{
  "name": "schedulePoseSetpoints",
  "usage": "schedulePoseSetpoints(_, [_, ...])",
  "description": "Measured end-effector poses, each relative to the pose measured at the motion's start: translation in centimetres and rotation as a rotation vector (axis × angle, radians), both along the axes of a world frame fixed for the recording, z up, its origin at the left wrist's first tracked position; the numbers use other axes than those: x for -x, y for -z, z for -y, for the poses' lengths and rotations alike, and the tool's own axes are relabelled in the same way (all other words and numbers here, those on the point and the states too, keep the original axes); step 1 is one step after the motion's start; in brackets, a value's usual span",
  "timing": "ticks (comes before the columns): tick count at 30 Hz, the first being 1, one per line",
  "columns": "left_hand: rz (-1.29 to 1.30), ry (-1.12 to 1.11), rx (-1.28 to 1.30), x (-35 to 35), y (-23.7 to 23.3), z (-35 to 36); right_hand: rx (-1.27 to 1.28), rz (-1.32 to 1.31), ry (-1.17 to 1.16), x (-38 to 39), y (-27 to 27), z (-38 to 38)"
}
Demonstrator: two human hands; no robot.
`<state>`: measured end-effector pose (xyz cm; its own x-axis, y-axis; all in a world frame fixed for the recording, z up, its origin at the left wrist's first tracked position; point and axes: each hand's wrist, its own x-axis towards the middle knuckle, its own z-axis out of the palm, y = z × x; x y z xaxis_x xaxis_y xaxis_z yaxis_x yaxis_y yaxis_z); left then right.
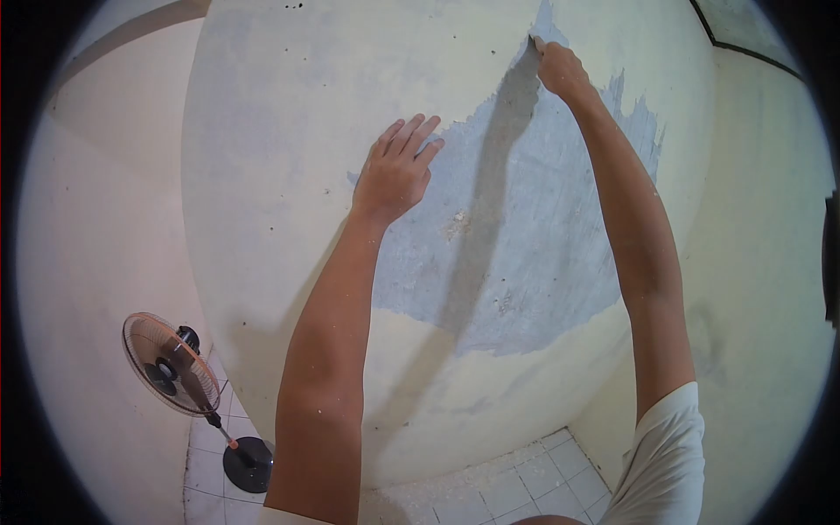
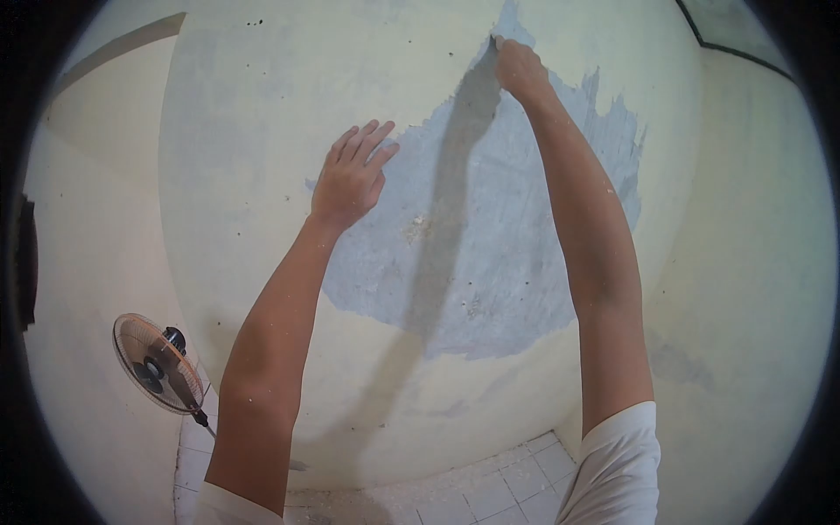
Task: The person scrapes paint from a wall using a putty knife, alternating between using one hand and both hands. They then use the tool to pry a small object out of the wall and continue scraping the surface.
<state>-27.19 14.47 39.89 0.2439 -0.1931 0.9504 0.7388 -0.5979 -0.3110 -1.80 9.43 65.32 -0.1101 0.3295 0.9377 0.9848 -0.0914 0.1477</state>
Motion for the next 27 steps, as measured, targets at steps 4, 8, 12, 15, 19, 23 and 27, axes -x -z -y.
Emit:
schedulePoseSetpoints(4, [0.007, -0.023, -0.024, -0.1, -0.5, -0.2, -0.059, -0.011, 0.022, 0.4, -2.1, -0.3])
schedulePoseSetpoints(8, [0.027, 0.001, -0.031, -0.1, -0.6, -0.3, 0.013, -0.029, 0.084, 0.2, -4.6, -1.0])
schedulePoseSetpoints(12, [0.04, 0.021, -0.019, 0.0, -0.9, -0.2, 0.206, -0.056, -0.016, 0.8, -2.4, 1.1])
schedulePoseSetpoints(15, [0.053, -0.005, -0.019, -0.1, -0.7, -0.4, 0.175, 0.244, -0.057, 0.0, 2.7, 0.3])
schedulePoseSetpoints(19, [0.325, -0.16, -0.041, -0.4, -0.6, 0.5, 0.343, 0.192, -0.216, 1.4, 10.9, 1.1])
schedulePoseSetpoints(23, [0.389, -0.242, -0.036, 0.4, -0.7, 1.0, 0.409, 0.123, -0.122, 3.7, 13.6, 5.3])
schedulePoseSetpoints(27, [0.282, -0.299, -0.005, 1.8, 1.5, 1.5, 0.244, 0.05, -0.13, 3.1, 11.5, 5.2])
